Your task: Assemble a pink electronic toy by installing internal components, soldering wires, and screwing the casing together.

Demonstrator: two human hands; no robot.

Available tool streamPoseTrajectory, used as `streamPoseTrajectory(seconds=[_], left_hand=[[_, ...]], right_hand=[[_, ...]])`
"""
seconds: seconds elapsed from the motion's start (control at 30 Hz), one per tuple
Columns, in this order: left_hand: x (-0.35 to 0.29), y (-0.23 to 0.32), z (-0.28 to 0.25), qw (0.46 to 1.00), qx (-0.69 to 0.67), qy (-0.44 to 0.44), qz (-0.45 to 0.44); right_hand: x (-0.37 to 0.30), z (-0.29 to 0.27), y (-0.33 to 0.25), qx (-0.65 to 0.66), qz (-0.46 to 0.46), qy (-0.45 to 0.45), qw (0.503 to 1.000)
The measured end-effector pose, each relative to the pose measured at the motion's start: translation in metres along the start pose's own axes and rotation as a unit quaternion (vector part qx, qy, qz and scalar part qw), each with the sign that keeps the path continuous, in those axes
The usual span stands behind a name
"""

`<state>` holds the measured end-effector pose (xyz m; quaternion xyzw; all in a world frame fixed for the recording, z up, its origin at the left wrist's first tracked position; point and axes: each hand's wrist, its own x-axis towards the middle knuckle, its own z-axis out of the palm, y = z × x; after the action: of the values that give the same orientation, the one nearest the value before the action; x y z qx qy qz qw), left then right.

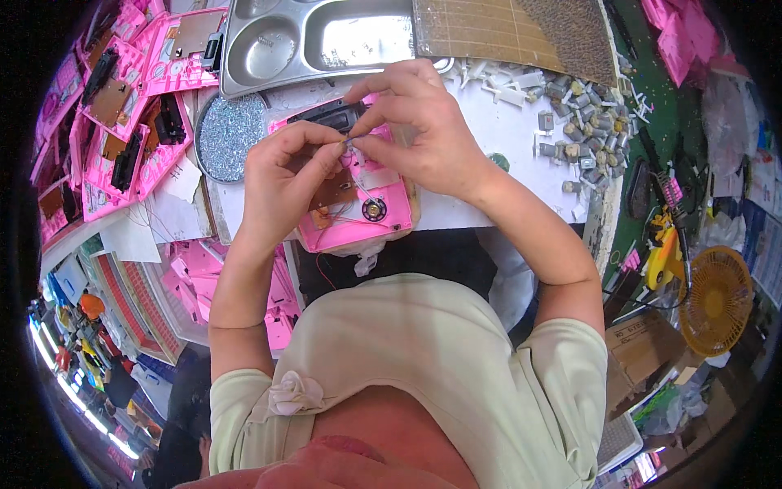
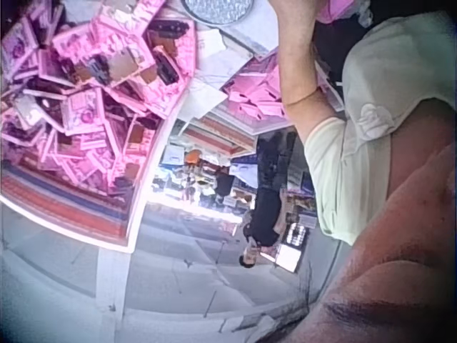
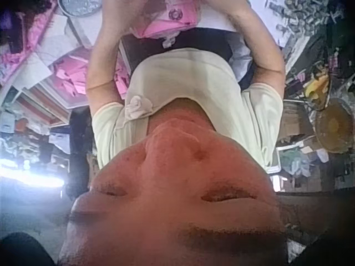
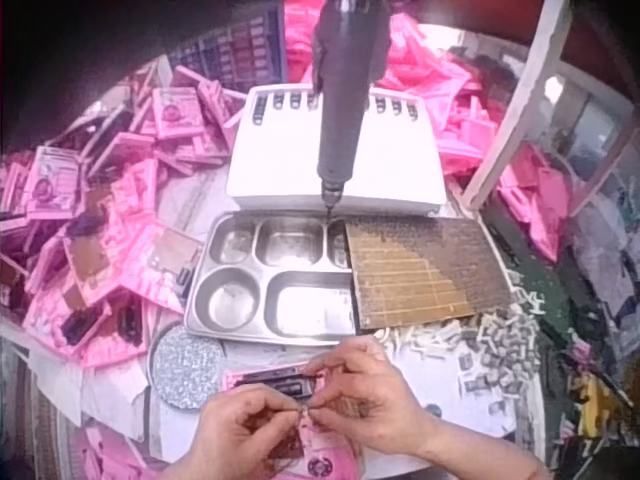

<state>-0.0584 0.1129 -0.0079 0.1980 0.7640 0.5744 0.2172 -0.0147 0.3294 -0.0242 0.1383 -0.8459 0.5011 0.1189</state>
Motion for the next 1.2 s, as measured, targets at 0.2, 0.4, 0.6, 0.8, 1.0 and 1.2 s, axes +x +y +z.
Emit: streamPoseTrajectory(seconds=[0.2,0.4,0.6,0.8,1.0,1.2], left_hand=[[-0.002,0.0,0.006,0.999,-0.037,0.022,0.016],[-0.008,-0.006,-0.007,0.978,0.112,0.055,0.165],[-0.002,-0.009,0.003,0.959,0.155,0.048,0.234],[-0.005,-0.01,0.016,0.963,0.161,0.056,0.21],[-0.008,-0.017,0.015,0.961,0.146,0.068,0.224],[-0.015,-0.01,-0.004,0.965,0.143,0.072,0.21]], right_hand=[[-0.022,-0.018,-0.022,-0.143,-0.072,0.042,0.986],[-0.183,-0.139,-0.037,-0.086,0.311,0.468,0.822],[-0.364,-0.23,-0.019,0.178,0.336,0.666,0.642],[-0.292,-0.25,-0.004,0.148,0.204,0.698,0.67],[-0.355,-0.279,0.033,-0.282,0.308,0.527,0.74],[-0.365,-0.252,-0.064,0.02,0.204,0.696,0.688]])
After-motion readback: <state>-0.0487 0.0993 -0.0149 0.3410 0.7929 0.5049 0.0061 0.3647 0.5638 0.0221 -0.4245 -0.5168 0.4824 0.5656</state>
